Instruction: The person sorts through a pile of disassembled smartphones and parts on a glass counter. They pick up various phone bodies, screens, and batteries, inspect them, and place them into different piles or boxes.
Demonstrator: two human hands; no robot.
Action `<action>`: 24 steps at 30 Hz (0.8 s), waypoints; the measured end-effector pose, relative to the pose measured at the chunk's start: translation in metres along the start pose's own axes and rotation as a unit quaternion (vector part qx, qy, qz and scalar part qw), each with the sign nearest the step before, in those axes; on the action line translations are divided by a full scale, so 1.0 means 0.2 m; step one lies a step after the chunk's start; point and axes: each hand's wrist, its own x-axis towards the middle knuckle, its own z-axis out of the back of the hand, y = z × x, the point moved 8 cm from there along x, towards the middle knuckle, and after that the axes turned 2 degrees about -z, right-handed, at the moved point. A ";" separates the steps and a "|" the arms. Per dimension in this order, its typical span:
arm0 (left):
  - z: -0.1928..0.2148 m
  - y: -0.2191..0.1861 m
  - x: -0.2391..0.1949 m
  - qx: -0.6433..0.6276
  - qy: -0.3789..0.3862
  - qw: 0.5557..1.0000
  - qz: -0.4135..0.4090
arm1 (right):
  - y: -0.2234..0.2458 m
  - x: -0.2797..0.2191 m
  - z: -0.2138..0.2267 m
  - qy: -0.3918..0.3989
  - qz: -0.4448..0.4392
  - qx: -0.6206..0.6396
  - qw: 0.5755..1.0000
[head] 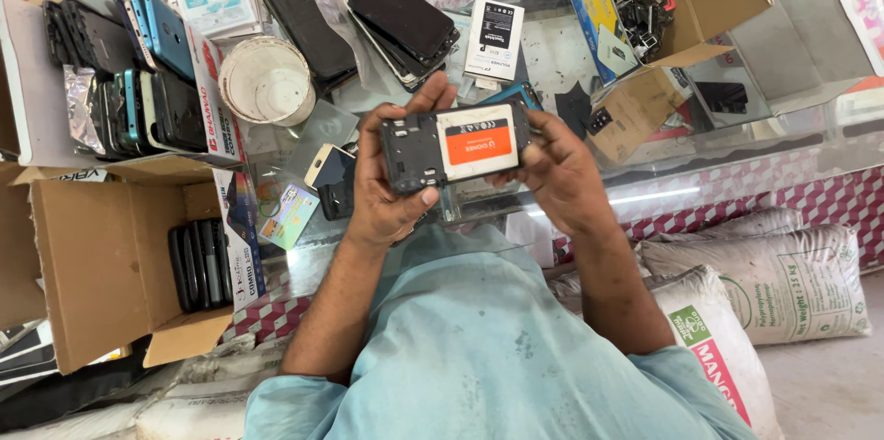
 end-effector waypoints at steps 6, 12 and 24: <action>0.09 0.09 -0.09 0.064 0.011 0.982 0.177 | -0.01 0.06 0.13 -0.068 0.044 -0.051 0.995; 0.22 0.27 -0.18 0.237 -0.039 0.914 0.329 | 0.01 0.17 0.16 -0.075 0.060 -0.140 0.985; 0.27 0.26 0.01 0.413 -0.109 0.863 0.270 | -0.11 0.25 -0.18 0.058 0.008 -0.405 0.912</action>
